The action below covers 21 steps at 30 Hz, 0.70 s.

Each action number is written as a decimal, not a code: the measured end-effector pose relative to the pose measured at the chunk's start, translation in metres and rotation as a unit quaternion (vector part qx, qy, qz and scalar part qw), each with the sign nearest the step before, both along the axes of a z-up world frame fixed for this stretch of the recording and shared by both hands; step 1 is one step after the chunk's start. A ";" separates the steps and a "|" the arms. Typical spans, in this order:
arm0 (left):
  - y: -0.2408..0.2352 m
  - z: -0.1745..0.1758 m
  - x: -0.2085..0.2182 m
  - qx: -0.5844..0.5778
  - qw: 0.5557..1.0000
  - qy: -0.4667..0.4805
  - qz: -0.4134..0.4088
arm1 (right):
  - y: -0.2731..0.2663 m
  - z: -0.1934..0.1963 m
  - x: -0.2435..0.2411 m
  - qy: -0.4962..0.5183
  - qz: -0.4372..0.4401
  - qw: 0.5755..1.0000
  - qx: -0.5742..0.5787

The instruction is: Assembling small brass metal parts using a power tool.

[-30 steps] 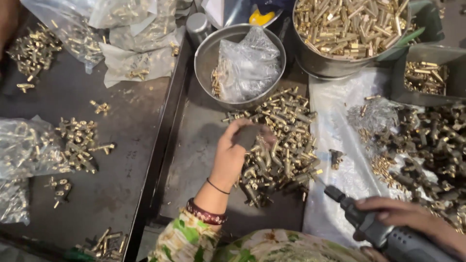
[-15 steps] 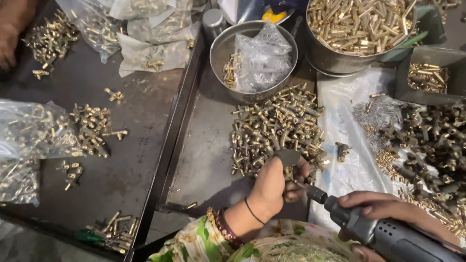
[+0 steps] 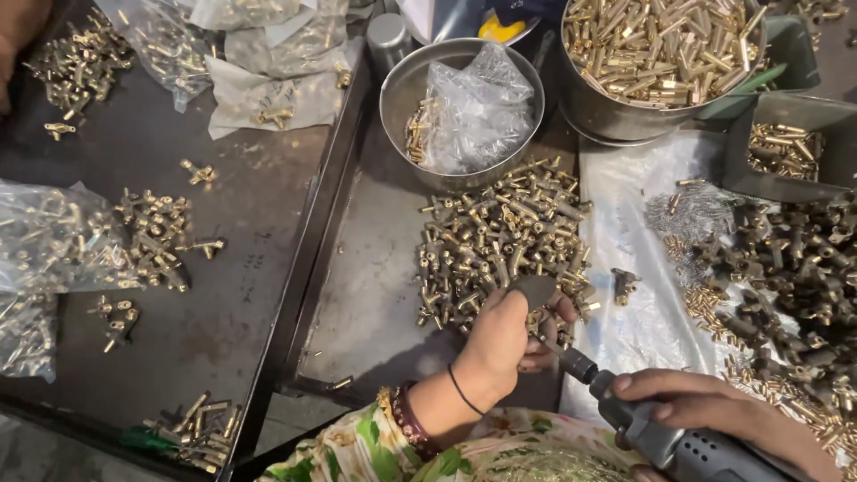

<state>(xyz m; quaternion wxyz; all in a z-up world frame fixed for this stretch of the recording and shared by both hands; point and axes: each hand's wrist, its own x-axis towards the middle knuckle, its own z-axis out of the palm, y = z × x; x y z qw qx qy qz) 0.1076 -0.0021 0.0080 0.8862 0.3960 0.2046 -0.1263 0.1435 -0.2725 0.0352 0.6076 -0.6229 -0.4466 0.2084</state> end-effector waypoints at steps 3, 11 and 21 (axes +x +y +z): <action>-0.001 0.001 -0.004 0.024 1.000 -0.008 0.002 | -0.008 0.000 -0.003 -0.034 0.019 0.999 -0.030; -0.001 0.015 -0.017 0.084 0.989 -0.121 -0.008 | -0.010 0.014 -0.018 -0.065 0.005 0.996 -0.067; 0.137 0.059 -0.042 0.803 0.560 -0.112 0.169 | -0.011 0.016 -0.028 -0.090 -0.102 0.988 -0.074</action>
